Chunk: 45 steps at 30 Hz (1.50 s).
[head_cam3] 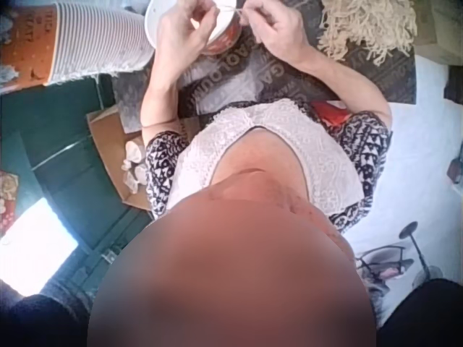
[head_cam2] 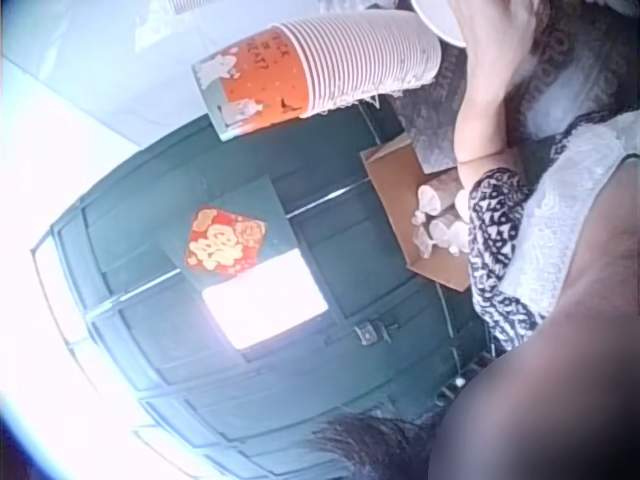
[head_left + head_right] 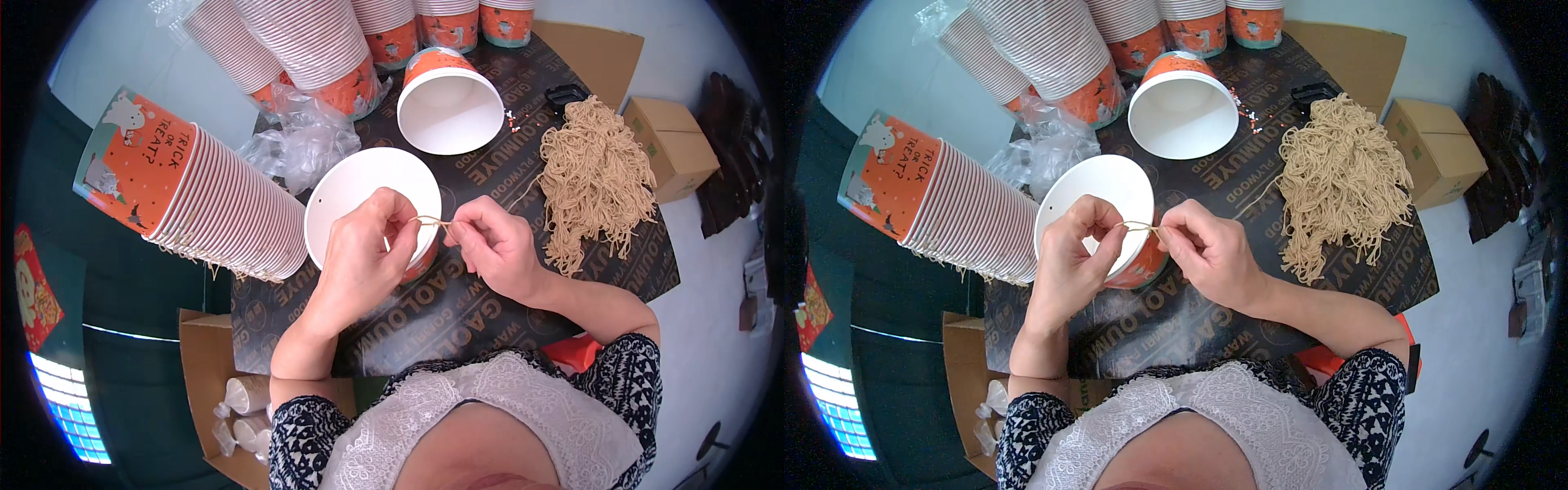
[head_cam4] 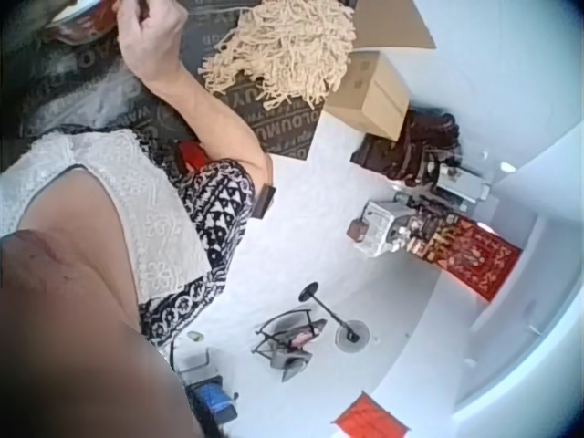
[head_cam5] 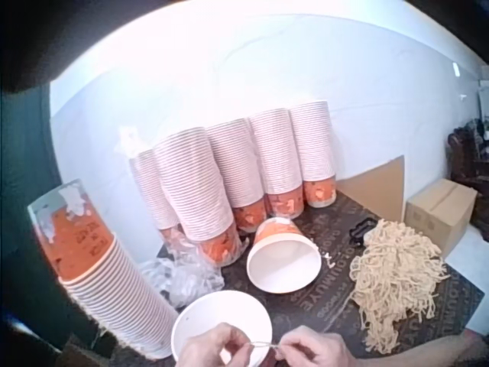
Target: Tie strings onto the rims of paper buckets for packaging.
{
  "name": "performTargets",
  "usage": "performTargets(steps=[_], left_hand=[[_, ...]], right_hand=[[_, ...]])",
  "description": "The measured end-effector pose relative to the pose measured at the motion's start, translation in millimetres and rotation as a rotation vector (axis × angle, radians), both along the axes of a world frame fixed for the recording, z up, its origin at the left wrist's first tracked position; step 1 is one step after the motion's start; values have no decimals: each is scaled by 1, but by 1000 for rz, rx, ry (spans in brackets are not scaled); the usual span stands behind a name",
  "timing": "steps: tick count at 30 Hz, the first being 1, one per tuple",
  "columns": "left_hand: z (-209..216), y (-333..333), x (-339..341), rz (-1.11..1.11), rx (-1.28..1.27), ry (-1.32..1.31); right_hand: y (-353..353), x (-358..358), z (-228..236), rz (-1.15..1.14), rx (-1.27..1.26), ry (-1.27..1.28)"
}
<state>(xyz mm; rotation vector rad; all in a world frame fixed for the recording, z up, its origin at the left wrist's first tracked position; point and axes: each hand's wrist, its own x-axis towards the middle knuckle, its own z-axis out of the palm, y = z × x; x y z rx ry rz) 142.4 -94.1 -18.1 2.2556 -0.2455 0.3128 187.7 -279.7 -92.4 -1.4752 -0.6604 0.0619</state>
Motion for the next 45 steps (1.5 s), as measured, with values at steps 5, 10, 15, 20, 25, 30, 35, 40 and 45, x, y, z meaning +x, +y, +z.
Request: performTargets(steps=[5, 10, 15, 20, 25, 30, 35, 40, 45], left_hand=[[-1, 1, 1, -117, 60, -37], [0, 0, 1, -257, 102, -132], [3, -6, -2, -248, 39, -33], [3, -5, -4, -234, -10, 4], [2, -6, -4, -190, -28, 24], [1, -5, -3, -163, -37, 55], [1, -6, -2, -155, -14, 76], [-7, -4, 2, -114, -111, 70], [-10, 1, 6, -173, -43, 10]], right_hand=[[1, 6, -5, 27, 91, -41], [2, 6, -3, -45, 85, -63], [2, 6, -6, -55, 75, -36], [0, 3, -1, -75, 1, -59], [0, 5, 1, -126, -9, -337], [0, 3, 4, -86, 0, -327], [1, 5, -1, -105, 8, -375], [-2, 3, 1, 83, 50, 47], [-3, 5, 2, 212, 169, 253]])
